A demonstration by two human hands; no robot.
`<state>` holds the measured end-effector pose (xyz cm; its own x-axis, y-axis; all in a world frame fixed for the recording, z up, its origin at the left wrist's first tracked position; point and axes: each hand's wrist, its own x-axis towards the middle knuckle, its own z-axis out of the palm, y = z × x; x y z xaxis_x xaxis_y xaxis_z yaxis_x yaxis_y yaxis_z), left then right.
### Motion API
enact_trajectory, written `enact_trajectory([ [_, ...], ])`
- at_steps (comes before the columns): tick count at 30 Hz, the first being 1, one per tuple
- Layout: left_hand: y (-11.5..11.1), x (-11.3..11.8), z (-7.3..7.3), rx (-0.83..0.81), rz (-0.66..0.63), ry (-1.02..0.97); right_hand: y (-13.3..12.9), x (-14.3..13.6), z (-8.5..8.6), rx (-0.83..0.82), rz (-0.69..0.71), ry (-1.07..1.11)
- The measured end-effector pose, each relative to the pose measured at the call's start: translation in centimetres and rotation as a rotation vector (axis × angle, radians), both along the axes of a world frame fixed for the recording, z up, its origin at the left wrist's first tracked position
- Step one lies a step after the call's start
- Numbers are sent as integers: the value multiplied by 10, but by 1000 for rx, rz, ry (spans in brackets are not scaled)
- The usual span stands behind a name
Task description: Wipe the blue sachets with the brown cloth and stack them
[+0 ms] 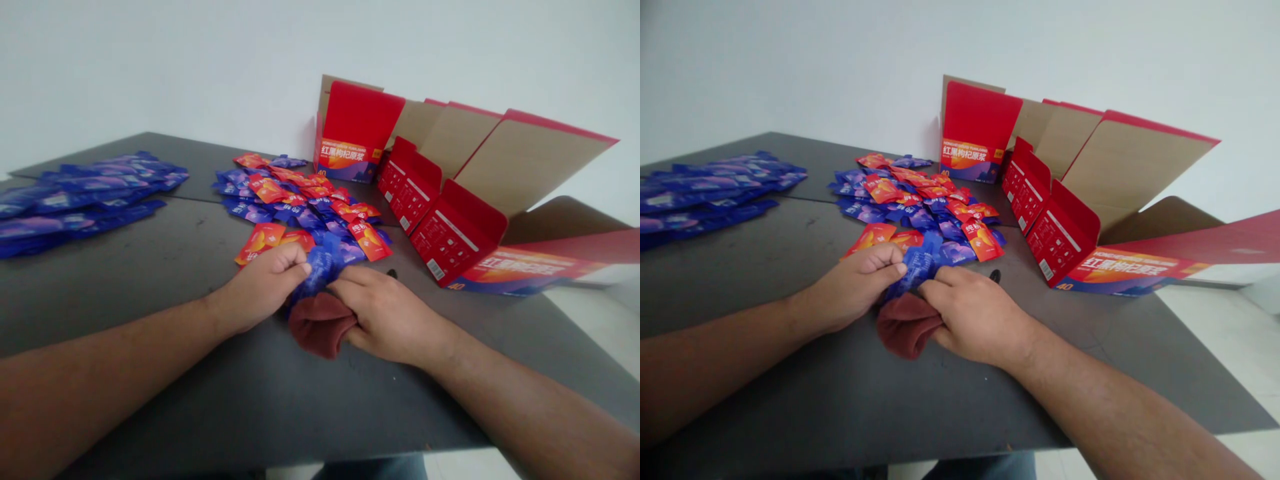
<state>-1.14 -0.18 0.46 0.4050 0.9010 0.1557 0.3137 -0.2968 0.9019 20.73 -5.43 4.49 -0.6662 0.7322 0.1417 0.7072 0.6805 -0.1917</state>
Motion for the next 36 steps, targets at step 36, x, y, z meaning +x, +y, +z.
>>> enact_trajectory([
  [36,-2,0,2,-19,-96,49,13,11,0,51,-196,123],
])
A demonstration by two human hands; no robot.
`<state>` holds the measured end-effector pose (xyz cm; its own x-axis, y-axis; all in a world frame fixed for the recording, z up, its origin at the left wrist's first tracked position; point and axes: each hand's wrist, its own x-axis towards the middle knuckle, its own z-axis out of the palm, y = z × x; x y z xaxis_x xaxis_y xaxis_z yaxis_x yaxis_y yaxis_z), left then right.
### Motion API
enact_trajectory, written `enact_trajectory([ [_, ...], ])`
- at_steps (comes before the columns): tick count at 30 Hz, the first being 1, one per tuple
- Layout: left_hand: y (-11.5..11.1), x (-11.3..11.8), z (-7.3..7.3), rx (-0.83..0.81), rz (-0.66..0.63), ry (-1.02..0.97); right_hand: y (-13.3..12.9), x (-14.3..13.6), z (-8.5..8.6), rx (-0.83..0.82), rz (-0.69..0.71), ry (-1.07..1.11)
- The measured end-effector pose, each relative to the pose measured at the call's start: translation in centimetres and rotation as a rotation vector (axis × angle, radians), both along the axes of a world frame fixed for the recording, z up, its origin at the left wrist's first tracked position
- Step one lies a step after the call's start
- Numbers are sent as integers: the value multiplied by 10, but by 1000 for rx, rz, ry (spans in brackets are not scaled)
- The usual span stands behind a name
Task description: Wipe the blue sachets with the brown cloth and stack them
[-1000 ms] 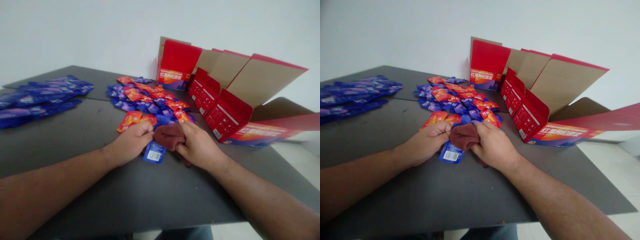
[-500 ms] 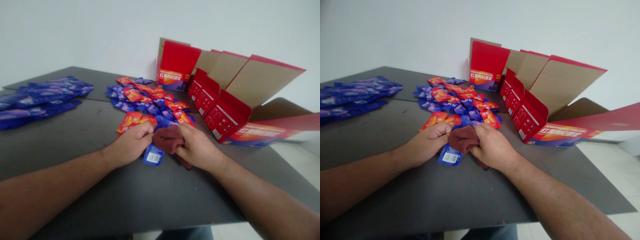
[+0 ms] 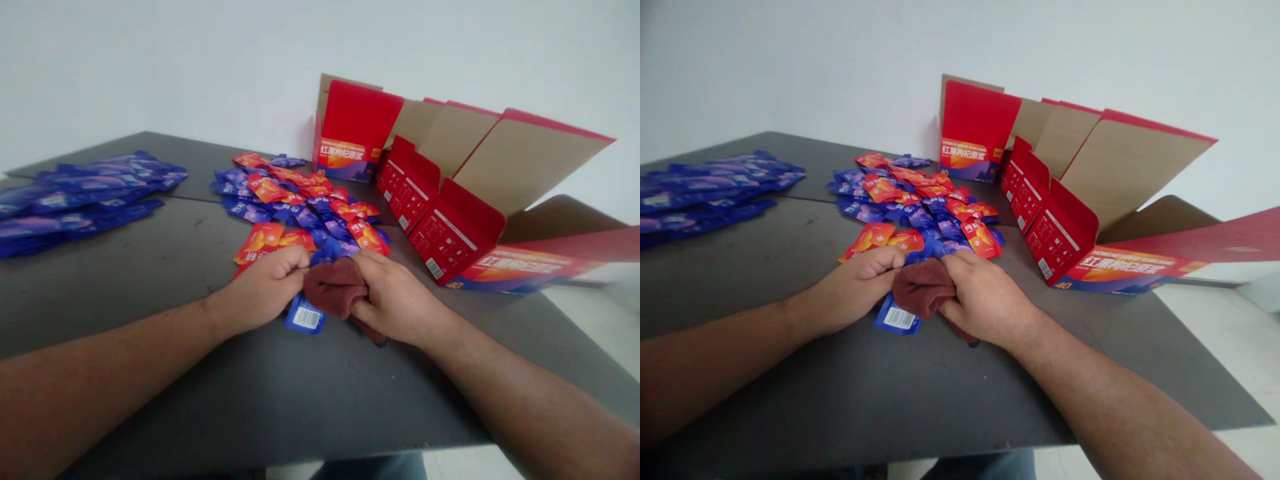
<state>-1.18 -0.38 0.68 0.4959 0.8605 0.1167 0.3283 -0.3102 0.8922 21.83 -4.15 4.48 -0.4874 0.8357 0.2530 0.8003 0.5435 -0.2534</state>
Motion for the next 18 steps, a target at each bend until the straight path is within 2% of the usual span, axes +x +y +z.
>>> enact_trajectory([
  [4,0,0,0,-20,-9,-19,2,1,0,53,-148,72],
  [6,0,0,0,-14,-19,-23,3,2,1,45,-133,79],
  [10,1,0,0,28,-5,7,0,0,0,-10,6,-4],
  [15,0,0,1,14,-16,1,3,0,3,30,-161,91],
  [18,-1,0,0,0,-21,3,4,1,4,-11,-134,118],
])
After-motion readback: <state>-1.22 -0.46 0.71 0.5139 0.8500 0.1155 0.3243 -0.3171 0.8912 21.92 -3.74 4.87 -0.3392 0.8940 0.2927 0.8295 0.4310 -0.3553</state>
